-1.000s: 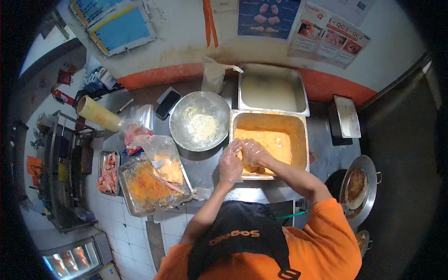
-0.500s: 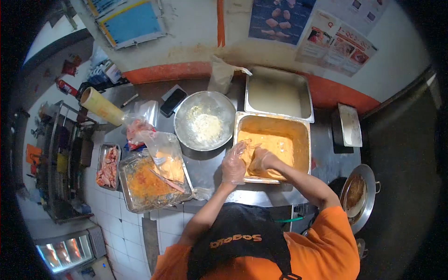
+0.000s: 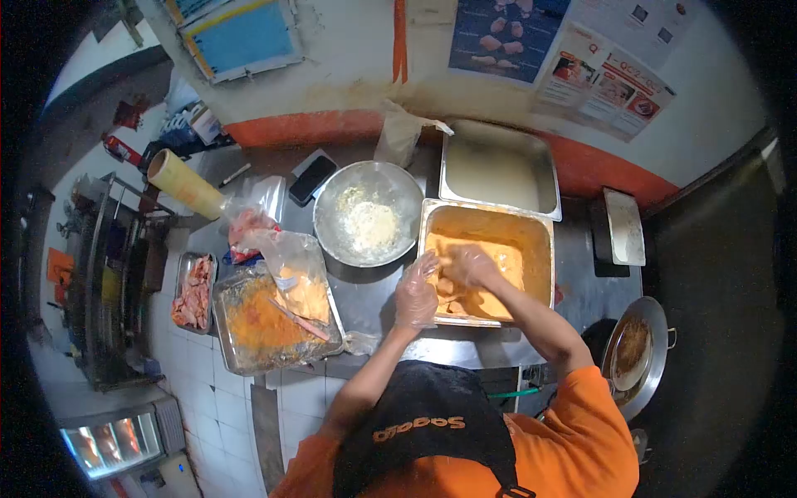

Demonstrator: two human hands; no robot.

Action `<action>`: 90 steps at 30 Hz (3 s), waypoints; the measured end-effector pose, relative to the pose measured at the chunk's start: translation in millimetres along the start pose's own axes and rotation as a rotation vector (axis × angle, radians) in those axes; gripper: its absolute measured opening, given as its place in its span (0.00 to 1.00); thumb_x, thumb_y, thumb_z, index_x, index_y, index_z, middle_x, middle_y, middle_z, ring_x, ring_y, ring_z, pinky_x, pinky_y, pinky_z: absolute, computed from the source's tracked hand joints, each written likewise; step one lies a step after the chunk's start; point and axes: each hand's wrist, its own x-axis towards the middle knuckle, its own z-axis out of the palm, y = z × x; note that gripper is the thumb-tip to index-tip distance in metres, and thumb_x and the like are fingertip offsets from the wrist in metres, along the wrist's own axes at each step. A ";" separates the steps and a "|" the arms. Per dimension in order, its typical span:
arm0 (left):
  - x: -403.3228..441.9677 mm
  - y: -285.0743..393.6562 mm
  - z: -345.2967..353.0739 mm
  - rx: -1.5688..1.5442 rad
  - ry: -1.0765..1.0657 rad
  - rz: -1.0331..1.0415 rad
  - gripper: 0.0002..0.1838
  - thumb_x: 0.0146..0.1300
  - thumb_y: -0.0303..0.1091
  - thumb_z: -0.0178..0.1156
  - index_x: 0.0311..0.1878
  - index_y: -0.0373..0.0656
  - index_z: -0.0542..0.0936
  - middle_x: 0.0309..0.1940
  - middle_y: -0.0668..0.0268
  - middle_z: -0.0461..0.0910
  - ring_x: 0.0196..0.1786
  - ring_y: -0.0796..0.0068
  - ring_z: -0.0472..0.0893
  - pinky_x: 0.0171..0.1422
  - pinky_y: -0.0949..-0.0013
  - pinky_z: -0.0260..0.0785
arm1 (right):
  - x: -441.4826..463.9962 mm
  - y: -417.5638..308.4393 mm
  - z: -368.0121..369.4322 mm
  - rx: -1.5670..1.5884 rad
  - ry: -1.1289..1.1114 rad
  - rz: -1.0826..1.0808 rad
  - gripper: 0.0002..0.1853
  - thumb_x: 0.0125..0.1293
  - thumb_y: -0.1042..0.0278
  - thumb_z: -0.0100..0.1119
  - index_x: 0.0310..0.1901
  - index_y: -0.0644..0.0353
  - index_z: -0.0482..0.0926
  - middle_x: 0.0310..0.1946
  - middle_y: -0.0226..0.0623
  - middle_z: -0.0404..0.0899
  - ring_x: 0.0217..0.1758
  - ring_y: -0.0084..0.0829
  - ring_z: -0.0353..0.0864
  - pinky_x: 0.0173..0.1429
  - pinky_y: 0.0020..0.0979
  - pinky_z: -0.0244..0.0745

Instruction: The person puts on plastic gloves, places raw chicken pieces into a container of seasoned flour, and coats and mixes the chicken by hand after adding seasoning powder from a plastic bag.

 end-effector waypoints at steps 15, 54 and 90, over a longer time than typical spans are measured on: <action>-3.1 -7.1 1.7 0.006 -0.008 0.023 0.31 0.55 0.10 0.46 0.65 0.32 0.75 0.57 0.48 0.82 0.60 0.55 0.85 0.66 0.59 0.78 | -10.0 14.7 23.6 0.115 -0.355 -0.023 0.49 0.49 0.47 0.78 0.64 0.75 0.67 0.43 0.61 0.85 0.48 0.53 0.87 0.50 0.43 0.83; -4.2 -10.6 1.1 0.012 -0.028 -0.019 0.31 0.56 0.09 0.49 0.66 0.31 0.74 0.58 0.52 0.82 0.63 0.60 0.82 0.69 0.61 0.75 | -11.9 -45.4 7.4 -0.206 -0.199 -0.119 0.37 0.52 0.56 0.69 0.64 0.65 0.75 0.65 0.62 0.73 0.60 0.61 0.80 0.64 0.51 0.76; -6.2 -21.3 5.4 -0.007 0.000 -0.015 0.30 0.56 0.12 0.47 0.65 0.32 0.75 0.54 0.50 0.84 0.60 0.59 0.84 0.67 0.60 0.77 | -25.3 -24.5 32.5 0.055 0.010 0.079 0.35 0.57 0.53 0.72 0.59 0.67 0.69 0.41 0.67 0.78 0.47 0.62 0.84 0.51 0.51 0.80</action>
